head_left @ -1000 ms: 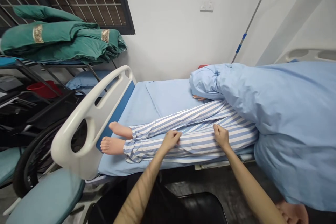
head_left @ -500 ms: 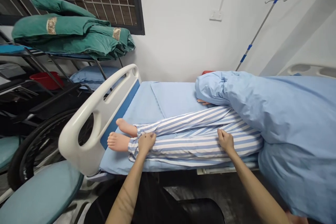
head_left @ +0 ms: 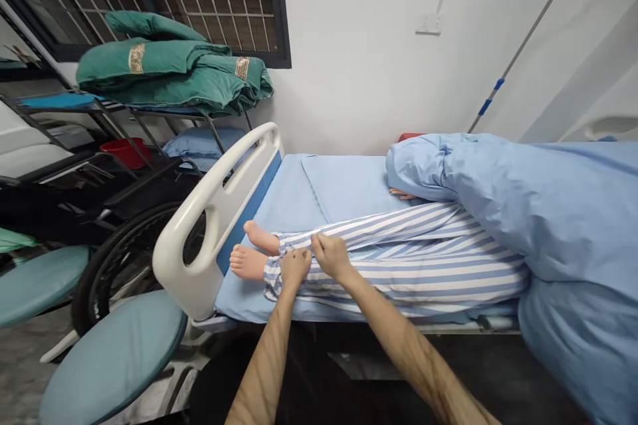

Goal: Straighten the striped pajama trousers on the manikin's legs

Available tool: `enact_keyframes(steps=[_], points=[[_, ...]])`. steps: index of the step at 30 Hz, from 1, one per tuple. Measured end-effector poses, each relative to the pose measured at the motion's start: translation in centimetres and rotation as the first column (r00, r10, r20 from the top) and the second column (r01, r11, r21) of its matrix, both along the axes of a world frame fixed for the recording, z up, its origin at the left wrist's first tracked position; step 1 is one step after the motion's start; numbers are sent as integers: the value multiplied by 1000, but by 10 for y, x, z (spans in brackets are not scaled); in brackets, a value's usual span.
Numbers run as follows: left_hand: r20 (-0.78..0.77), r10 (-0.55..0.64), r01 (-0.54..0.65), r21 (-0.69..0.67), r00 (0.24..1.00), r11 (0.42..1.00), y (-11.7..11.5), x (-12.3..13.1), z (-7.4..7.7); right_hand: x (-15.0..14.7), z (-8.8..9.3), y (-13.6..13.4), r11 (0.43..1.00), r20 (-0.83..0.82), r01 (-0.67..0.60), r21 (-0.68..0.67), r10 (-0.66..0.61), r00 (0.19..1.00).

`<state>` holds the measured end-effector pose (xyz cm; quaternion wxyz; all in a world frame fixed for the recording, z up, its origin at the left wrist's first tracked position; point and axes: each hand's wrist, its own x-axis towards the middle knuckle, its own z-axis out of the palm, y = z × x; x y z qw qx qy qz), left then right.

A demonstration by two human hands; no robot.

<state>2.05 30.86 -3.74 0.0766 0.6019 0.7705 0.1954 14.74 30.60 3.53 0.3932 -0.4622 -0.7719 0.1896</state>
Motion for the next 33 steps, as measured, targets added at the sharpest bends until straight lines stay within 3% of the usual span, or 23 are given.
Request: enact_keyframes(steps=[4, 6, 8, 15, 18, 20, 23, 26, 29, 33], points=[[83, -5, 1, 46, 997, 999, -2, -1, -2, -21, -59, 3, 979, 91, 135, -151, -122, 988], [178, -2, -14, 90, 984, 996, -1, -4, -4, -20, -74, 5, 974, 97, 168, -153, -155, 983], [328, -18, -27, 131, 944, 991, 2, -7, -2, -17, -77, 7, 975, 89, 172, -141, -160, 983], [661, -126, -117, 312, 740, 943, 12, -2, 37, -14, -71, 13, 959, 46, 163, -231, -156, 987], [722, -149, -125, 312, 676, 942, 9, 13, 34, -10, -73, 15, 956, -28, 145, -255, -157, 987], [695, -101, -103, 246, 711, 964, 6, 22, 21, -8, -75, 18, 952, -79, 124, -278, -152, 985], [534, -1, -86, 139, 845, 987, 2, 31, 2, -7, -79, 21, 944, -148, 104, -312, -157, 976], [416, 34, -78, 90, 909, 993, 2, 34, -3, -6, -75, 23, 938, -228, 67, -339, -151, 962], [392, 27, -62, 79, 920, 995, 2, 33, 1, -3, -53, 22, 933, -318, 13, -359, -135, 938], [384, 49, -82, 69, 922, 994, 1, 34, 4, 2, -7, 15, 964, -475, -78, -255, -55, 878]])
